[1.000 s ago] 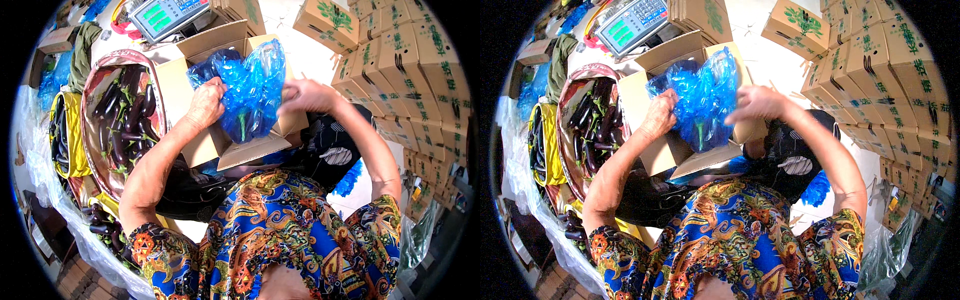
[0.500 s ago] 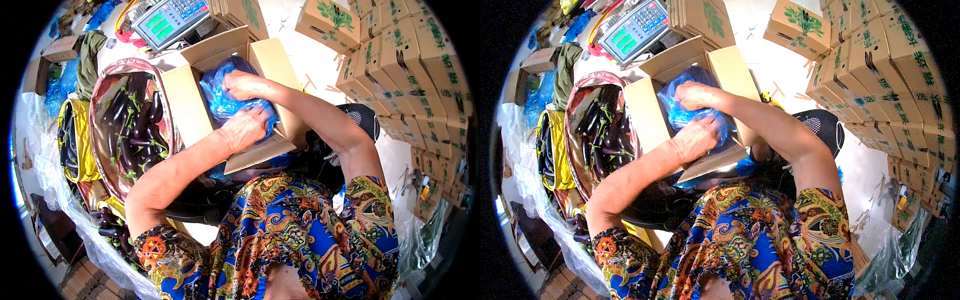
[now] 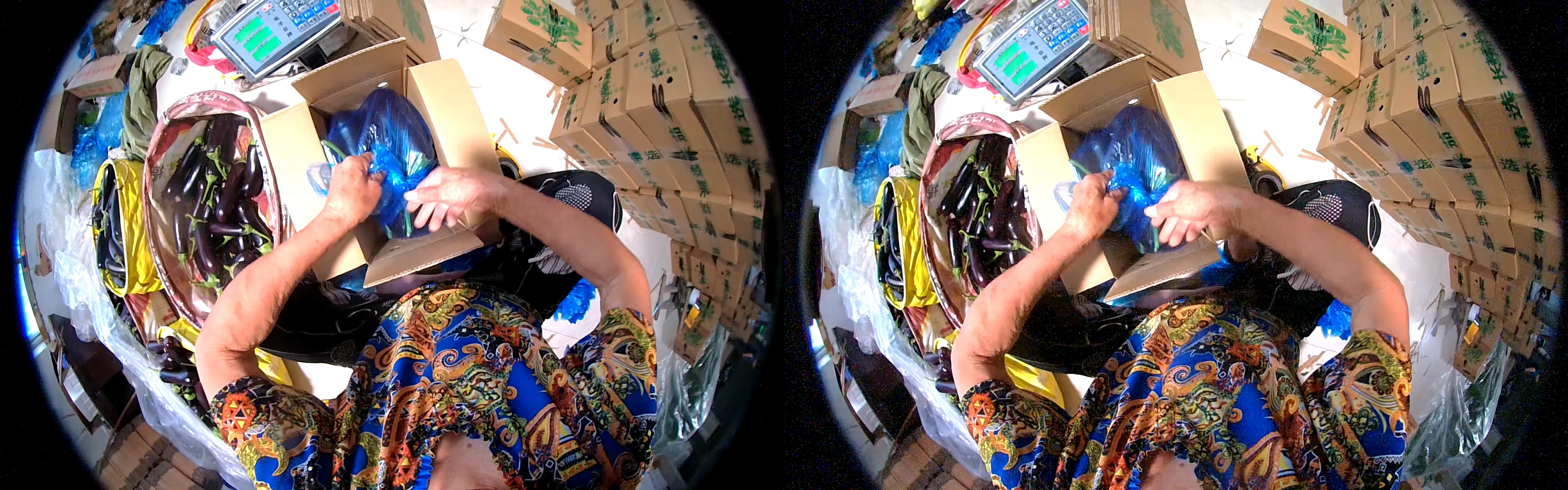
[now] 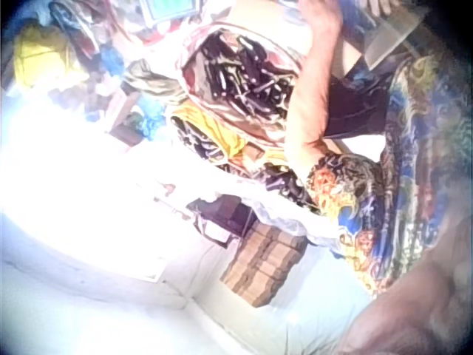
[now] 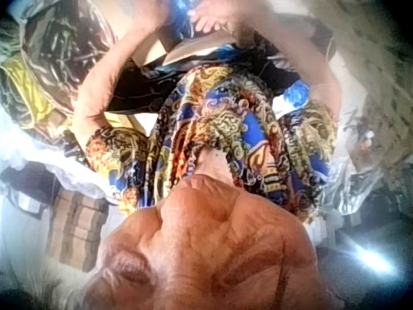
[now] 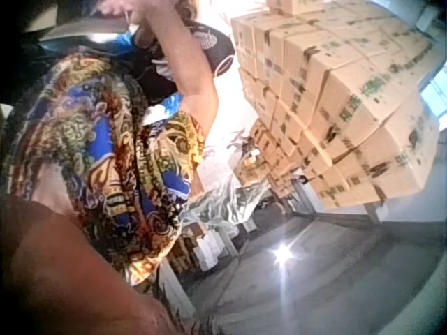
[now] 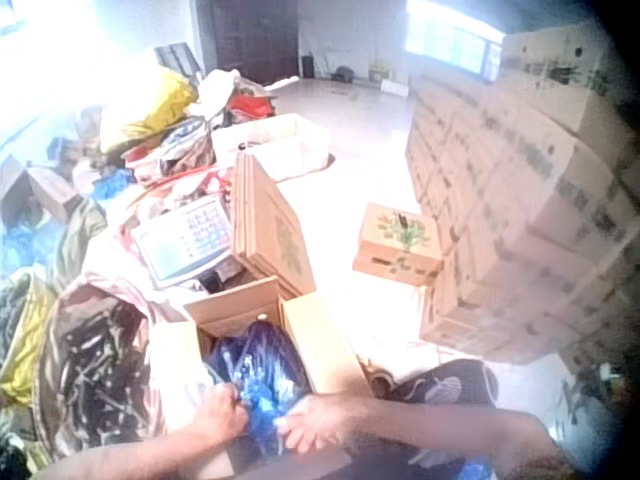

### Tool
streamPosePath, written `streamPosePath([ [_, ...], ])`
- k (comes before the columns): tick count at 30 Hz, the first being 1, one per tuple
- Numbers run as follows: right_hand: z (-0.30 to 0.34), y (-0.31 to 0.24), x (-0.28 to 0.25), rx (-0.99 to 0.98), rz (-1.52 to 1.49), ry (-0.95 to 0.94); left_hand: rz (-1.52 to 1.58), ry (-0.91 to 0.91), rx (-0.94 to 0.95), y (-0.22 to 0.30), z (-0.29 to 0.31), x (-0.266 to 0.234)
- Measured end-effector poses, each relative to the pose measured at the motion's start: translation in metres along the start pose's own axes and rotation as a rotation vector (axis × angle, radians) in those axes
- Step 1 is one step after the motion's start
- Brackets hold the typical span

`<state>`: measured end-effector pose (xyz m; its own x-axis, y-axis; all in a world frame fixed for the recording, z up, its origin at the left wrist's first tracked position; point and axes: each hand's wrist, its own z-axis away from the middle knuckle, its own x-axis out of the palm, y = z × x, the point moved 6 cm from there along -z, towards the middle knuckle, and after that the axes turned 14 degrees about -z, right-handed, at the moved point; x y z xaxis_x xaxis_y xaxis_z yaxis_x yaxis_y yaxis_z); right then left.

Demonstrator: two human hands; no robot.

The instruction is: The person packs eggplants into a lined cardboard box by hand, weighs the box on a digital scale, and seals it using a tape dispenser.

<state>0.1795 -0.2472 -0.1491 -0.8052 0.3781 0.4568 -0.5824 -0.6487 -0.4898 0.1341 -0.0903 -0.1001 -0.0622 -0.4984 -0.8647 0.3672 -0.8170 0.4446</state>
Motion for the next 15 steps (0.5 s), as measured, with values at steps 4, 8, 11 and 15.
streamPosePath([
  [4,-0.021,0.010,0.012,-0.162,-0.566,-0.145,0.246,0.057,-0.032,0.001,0.012,0.015],
  [8,-0.022,0.009,0.022,-0.191,-0.758,-0.214,0.489,0.037,-0.099,-0.007,0.036,0.016],
  [11,-0.028,0.020,0.018,-0.259,-0.783,-0.188,0.303,0.099,0.003,0.006,0.055,0.015],
  [15,-0.033,0.028,0.004,-0.330,-0.767,-0.070,0.003,0.086,0.394,0.038,0.083,0.014],
])
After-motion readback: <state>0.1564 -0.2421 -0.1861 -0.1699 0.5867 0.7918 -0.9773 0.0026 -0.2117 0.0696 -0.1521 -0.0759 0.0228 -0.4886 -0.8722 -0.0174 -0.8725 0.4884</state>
